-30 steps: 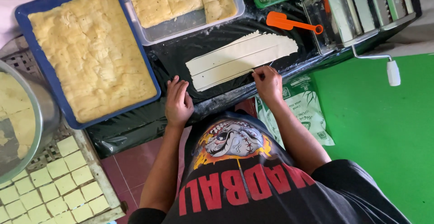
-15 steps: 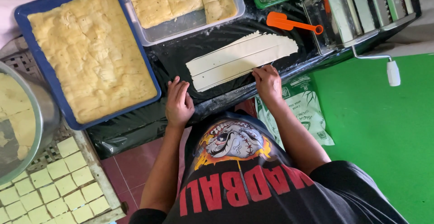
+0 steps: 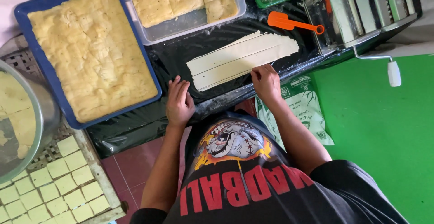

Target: Cutting sheets of dough into small squares using a handheld tool.

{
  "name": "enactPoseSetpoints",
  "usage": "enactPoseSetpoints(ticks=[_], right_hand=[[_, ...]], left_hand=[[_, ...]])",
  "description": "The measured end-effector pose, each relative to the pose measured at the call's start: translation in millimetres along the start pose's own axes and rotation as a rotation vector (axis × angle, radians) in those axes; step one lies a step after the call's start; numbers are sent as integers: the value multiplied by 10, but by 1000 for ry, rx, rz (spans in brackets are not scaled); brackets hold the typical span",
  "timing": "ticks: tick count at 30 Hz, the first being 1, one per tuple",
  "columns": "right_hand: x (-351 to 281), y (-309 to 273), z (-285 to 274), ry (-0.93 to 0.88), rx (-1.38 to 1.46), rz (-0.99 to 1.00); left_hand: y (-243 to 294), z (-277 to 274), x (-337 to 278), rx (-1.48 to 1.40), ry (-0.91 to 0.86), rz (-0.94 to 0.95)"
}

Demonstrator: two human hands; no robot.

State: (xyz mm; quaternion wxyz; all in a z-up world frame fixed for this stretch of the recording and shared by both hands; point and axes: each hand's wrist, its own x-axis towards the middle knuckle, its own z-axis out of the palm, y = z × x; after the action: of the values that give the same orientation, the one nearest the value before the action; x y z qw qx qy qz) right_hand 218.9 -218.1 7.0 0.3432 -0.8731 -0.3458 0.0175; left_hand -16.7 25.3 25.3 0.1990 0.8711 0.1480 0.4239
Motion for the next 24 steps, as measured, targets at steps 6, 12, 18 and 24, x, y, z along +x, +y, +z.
enactPoseSetpoints(ticks=[6, 12, 18, 24], right_hand=[[-35, -132, 27, 4, -40, -23], [-13, -56, 58, 21, 32, -2], [10, -286, -189, 28, 128, 61], [-20, -579, -247, 0, 245, 175]], left_hand=[[-2, 1, -9, -4, 9, 8], [-31, 1, -23, -24, -3, 4], [-14, -18, -26, -11, -11, -2], [1, -25, 2, -30, -12, -14]])
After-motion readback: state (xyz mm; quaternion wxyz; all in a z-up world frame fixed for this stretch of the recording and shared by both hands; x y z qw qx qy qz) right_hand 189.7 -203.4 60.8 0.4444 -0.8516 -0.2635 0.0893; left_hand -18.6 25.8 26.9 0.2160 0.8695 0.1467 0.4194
